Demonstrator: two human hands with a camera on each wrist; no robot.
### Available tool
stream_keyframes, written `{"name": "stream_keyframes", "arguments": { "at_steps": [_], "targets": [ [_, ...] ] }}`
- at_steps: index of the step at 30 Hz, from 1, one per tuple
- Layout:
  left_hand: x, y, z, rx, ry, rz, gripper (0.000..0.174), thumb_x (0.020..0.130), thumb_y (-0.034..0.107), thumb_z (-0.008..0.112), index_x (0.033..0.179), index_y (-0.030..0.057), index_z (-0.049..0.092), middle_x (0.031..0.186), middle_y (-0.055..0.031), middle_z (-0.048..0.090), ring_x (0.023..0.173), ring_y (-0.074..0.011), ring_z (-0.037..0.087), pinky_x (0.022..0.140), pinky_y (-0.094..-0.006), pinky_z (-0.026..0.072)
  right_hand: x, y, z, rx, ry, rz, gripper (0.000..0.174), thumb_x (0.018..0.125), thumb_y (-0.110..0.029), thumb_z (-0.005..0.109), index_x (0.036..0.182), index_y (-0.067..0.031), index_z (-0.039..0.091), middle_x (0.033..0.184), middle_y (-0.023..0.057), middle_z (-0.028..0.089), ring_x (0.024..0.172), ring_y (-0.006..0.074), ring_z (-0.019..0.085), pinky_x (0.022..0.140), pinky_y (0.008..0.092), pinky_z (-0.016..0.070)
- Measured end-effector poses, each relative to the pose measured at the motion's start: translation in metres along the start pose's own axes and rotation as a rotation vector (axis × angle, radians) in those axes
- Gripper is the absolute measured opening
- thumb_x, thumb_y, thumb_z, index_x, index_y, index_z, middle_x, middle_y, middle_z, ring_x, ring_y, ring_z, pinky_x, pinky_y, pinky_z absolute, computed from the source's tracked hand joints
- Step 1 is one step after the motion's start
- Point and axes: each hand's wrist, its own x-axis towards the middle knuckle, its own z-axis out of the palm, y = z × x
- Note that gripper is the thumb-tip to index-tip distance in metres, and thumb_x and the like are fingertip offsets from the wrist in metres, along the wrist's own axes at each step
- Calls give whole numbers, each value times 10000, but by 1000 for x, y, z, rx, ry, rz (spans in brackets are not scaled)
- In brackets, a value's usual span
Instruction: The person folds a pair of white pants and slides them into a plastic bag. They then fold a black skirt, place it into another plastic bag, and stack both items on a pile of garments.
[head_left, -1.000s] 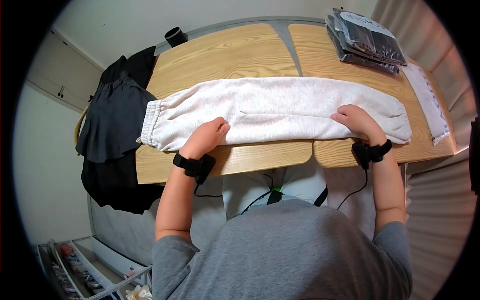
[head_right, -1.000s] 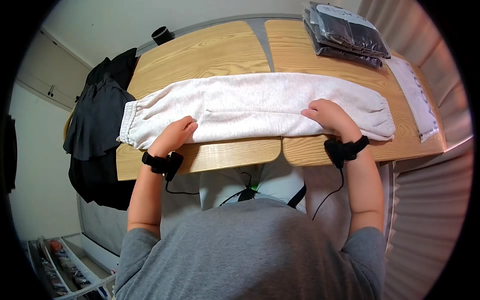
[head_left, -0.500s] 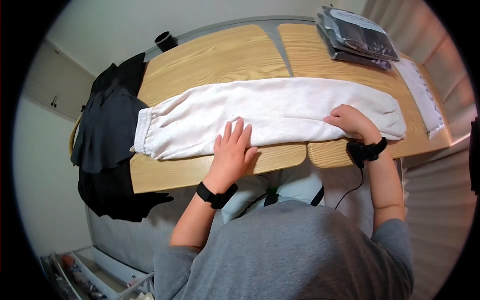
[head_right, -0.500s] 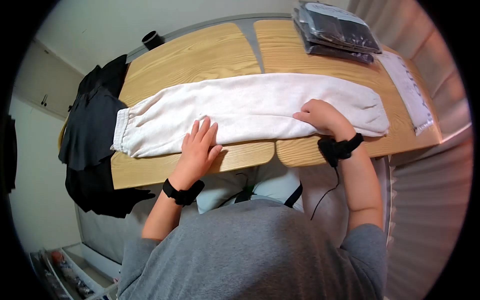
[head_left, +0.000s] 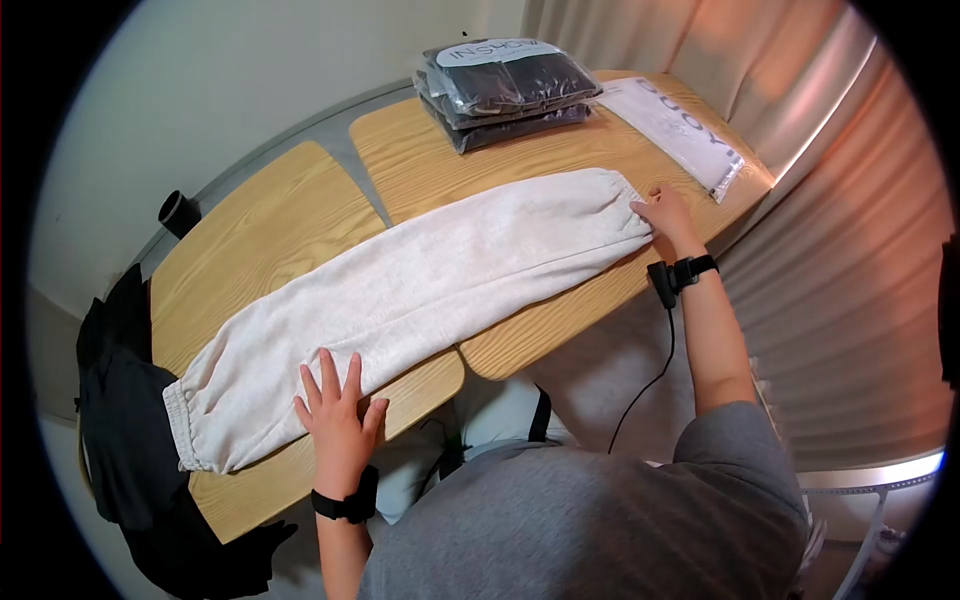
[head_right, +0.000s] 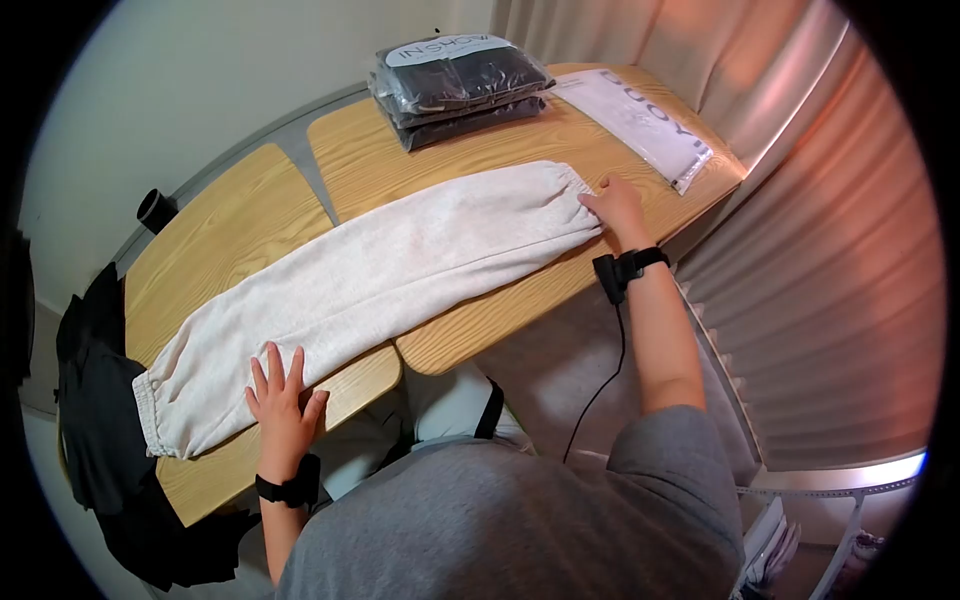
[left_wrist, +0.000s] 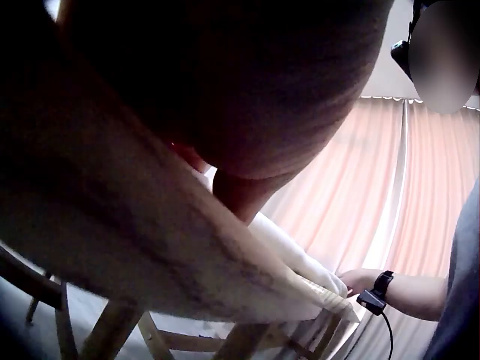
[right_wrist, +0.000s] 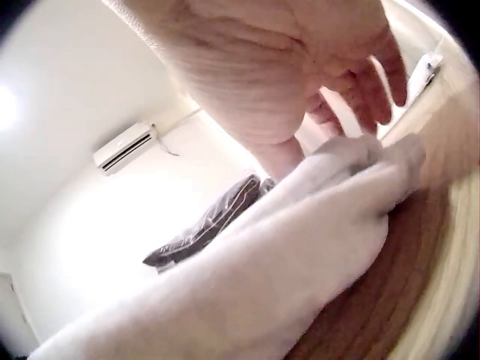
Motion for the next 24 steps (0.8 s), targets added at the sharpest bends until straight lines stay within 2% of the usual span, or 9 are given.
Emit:
{"name": "stream_keyframes", "arguments": {
  "at_steps": [1, 3, 7, 9, 11, 12, 17, 21, 24],
  "targets": [
    [0, 0, 0, 8, 1, -7, 633, 781, 352, 645, 1355, 196, 429, 1485, -159, 218, 1349, -441, 160, 987, -671, 178, 0, -1, -5, -2, 5, 3, 349, 702, -299, 760, 795, 14, 635, 682, 129, 642, 643, 218, 601, 600, 348, 461],
    [0, 1, -1, 4, -30, -19, 640, 792, 349, 633, 1371, 204, 404, 1497, -150, 190, 1359, -432, 139, 996, -667, 161, 0, -5, -15, 727, -570, 507, 345, 696, -283, 781, 825, 4, 637, 730, 101, 655, 670, 209, 604, 588, 353, 462],
    [0, 2, -3, -6, -60, -36, 655, 799, 335, 630, 1389, 210, 376, 1511, -139, 157, 1371, -421, 114, 1012, -657, 141, -2, -38, -40, 714, -677, 670, 306, 698, -231, 782, 891, -37, 645, 888, 75, 658, 743, 182, 605, 586, 301, 459],
    [-1, 3, -3, -5, -65, -38, 659, 798, 334, 632, 1391, 208, 374, 1512, -140, 153, 1371, -421, 112, 1013, -655, 142, 8, -37, -41, 650, -708, 666, 327, 712, -149, 759, 983, -20, 630, 955, 73, 656, 817, 181, 616, 657, 293, 488],
    [1, 3, -1, -9, -59, -40, 662, 797, 332, 634, 1392, 206, 372, 1512, -140, 150, 1372, -421, 110, 1013, -654, 143, 17, -37, -42, 893, -778, 299, 402, 722, -67, 726, 1096, -12, 588, 1022, 75, 643, 885, 183, 617, 749, 301, 503],
    [0, 2, 0, -3, -46, -37, 661, 786, 329, 647, 1381, 205, 387, 1504, -154, 166, 1366, -430, 119, 1005, -658, 155, 19, -38, -51, 886, -746, 236, 458, 731, -1, 691, 1166, -9, 550, 1062, 79, 630, 906, 181, 615, 800, 305, 499],
    [-1, 1, -1, 4, -49, -17, 647, 778, 319, 653, 1365, 194, 410, 1492, -174, 189, 1357, -443, 132, 995, -664, 169, 29, -3, -36, 868, -631, 192, 439, 713, -31, 719, 1125, 5, 573, 1018, 90, 644, 873, 181, 618, 775, 287, 495],
    [-1, 2, -1, 16, -52, -19, 646, 786, 318, 645, 1371, 190, 402, 1492, -173, 191, 1356, -442, 139, 988, -670, 173, 8, 9, -7, 860, -671, 422, 355, 740, -98, 723, 1061, 2, 611, 980, 91, 660, 858, 182, 624, 756, 270, 492],
    [-1, 1, 0, 4, -38, -8, 642, 790, 321, 643, 1372, 195, 403, 1493, -171, 189, 1356, -440, 141, 987, -671, 171, -11, 5, 1, 1343, -394, 631, 276, 857, -170, 625, 1060, 15, 593, 1001, 90, 653, 899, 196, 626, 824, 307, 509]
  ]
}}
